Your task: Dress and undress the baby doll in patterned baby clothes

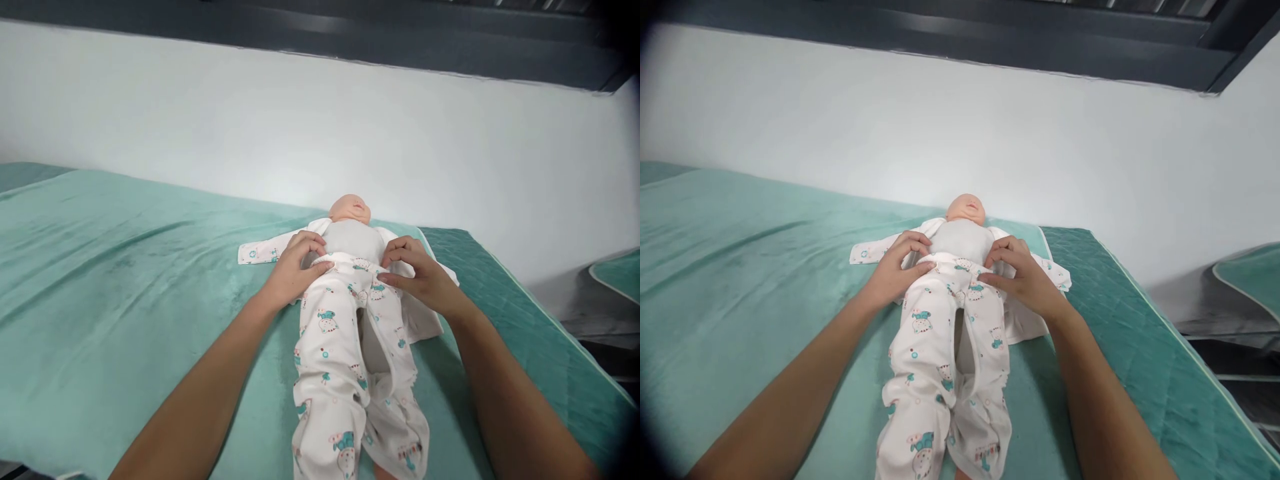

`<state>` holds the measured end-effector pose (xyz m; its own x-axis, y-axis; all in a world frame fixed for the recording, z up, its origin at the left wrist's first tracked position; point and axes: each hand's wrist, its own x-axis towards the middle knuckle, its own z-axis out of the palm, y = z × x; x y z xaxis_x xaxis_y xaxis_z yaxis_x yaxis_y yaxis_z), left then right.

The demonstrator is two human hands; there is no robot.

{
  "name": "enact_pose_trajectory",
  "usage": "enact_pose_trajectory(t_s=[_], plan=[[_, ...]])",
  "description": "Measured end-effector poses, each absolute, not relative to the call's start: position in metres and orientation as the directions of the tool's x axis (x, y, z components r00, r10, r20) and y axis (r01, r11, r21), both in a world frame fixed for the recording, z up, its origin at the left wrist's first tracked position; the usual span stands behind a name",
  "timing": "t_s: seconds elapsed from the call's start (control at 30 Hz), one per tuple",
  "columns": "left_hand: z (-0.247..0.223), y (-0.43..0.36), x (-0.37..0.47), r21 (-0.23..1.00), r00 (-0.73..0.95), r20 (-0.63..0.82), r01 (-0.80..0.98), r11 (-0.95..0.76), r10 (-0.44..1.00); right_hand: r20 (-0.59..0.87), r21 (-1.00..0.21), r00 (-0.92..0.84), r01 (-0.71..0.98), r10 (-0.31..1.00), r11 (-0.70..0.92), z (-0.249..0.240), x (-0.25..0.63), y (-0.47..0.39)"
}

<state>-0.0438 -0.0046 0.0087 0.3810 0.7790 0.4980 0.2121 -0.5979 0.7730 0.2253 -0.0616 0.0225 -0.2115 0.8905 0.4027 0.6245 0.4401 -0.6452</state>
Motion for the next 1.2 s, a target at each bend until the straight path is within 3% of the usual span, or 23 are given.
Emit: enact_pose_trajectory(t_s=[0.13, 0.27, 0.4, 0.5, 0.63, 0.8, 1.0, 1.1, 1.2], plan=[[0.006, -0.006, -0.041, 0.809, 0.408, 0.483, 0.131, -0.574, 0.774, 0.335, -0.756, -0.262, 0.499, 0.905, 0.424, 0.029, 0.222, -0.057], [0.002, 0.004, -0.037, 0.903, 0.368, 0.377, 0.055, -0.425, 0.850, 0.248, -0.878, -0.135, 0.387, 0.959, 0.282, 0.023, 0.218, -0.050], [0.002, 0.031, -0.031, 0.965, 0.359, 0.225, 0.050, -0.259, 0.906, 0.205, -0.906, 0.002, 0.379, 0.979, 0.189, 0.018, 0.217, -0.030], [0.002, 0.045, -0.025, 0.993, 0.385, 0.102, 0.018, -0.117, 0.917, 0.140, -0.967, 0.053, 0.224, 0.989, 0.125, 0.012, 0.215, -0.015], [0.001, 0.042, -0.021, 0.985, 0.323, 0.144, 0.041, -0.166, 0.935, 0.083, -0.996, 0.111, 0.027, 0.990, 0.081, 0.002, 0.211, -0.011], [0.003, 0.032, -0.024, 0.889, 0.243, 0.305, 0.273, -0.367, 0.921, 0.144, -0.985, 0.173, 0.120, 0.974, 0.124, 0.003, 0.208, -0.024], [0.006, 0.040, -0.027, 0.662, 0.402, 0.499, 0.394, -0.637, 0.767, 0.270, -0.882, 0.072, 0.418, 0.960, 0.217, 0.006, 0.215, -0.023], [0.007, 0.044, -0.026, 0.673, 0.458, 0.488, 0.345, -0.655, 0.743, 0.382, -0.812, -0.004, 0.477, 0.924, 0.338, 0.002, 0.219, -0.017], [0.008, 0.049, -0.024, 0.759, 0.486, 0.408, 0.290, -0.583, 0.773, 0.466, -0.766, -0.008, 0.496, 0.885, 0.408, 0.000, 0.218, -0.011]])
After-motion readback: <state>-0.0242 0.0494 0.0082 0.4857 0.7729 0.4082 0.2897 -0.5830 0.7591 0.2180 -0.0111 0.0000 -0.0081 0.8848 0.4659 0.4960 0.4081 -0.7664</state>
